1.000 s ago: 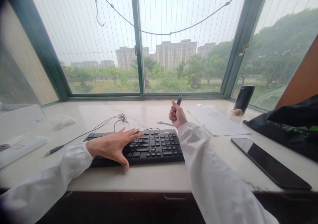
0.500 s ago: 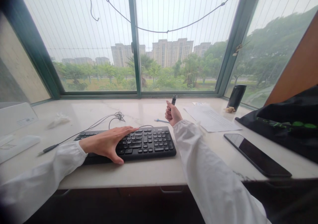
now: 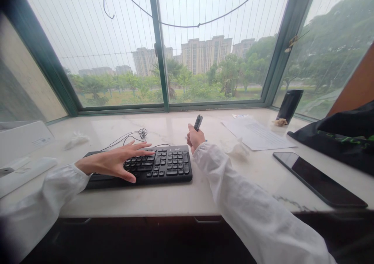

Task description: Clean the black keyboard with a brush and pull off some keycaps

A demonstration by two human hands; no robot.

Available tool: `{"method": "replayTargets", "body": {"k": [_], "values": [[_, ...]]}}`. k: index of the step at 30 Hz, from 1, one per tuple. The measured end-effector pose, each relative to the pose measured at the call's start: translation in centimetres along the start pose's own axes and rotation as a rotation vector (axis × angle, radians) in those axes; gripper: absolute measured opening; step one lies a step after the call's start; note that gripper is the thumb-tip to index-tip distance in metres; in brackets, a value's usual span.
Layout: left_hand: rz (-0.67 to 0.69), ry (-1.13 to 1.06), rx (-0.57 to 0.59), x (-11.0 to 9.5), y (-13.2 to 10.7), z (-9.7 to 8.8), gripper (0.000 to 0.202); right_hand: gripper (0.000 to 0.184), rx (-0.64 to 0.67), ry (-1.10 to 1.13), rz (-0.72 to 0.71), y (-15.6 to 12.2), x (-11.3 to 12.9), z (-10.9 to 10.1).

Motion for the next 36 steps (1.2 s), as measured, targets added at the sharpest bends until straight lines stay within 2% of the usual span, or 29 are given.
{"method": "replayTargets", "body": {"k": [2,4,5,8,11,17,23,27,30,36], "values": [[0.034,-0.068,-0.124,-2.0,2.1,-0.3,0.055,0.039,-0.105,0.013,-0.036,-0.5,0.1,-0.3],[0.037,-0.088,-0.302,-3.9,4.4,-0.3,0.046,0.036,-0.183,0.019,-0.062,-0.9,0.3,-0.6],[0.023,-0.061,-0.35,-4.6,5.6,0.0,0.042,0.035,-0.21,0.022,-0.073,-1.1,0.3,-0.7],[-0.043,-0.019,-0.411,-6.1,8.5,1.9,0.035,0.035,-0.256,0.028,-0.102,-1.3,0.3,-0.9],[-0.066,-0.028,-0.452,-6.3,10.1,3.5,0.03,0.037,-0.272,0.024,-0.138,-1.2,0.1,-1.0],[-0.049,-0.1,-0.539,-5.9,10.4,5.0,0.021,0.038,-0.334,-0.025,-0.23,-0.4,-0.7,-1.5],[-0.025,-0.105,-0.527,-6.5,10.4,5.3,0.022,0.038,-0.359,-0.129,-0.338,0.1,-1.1,-1.8],[-0.021,-0.153,-0.523,-6.5,10.5,5.3,0.022,0.042,-0.309,-0.225,-0.419,0.1,-0.9,-1.6],[-0.012,-0.169,-0.523,-6.5,10.5,5.2,0.022,0.044,-0.285,-0.258,-0.44,-0.2,-0.7,-1.4],[0.001,-0.178,-0.525,-6.6,10.5,5.0,0.022,0.044,-0.36,-0.274,-0.43,-1.4,-0.7,-1.0]]}}
Point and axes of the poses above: each hand's wrist, its own y-axis towards the middle knuckle, its own z-axis out of the palm, x = y × z, the point moved 6 cm from there along y, towards the middle knuckle, and after that the axes turned 13 degrees about -x, right-handed, at the moved point
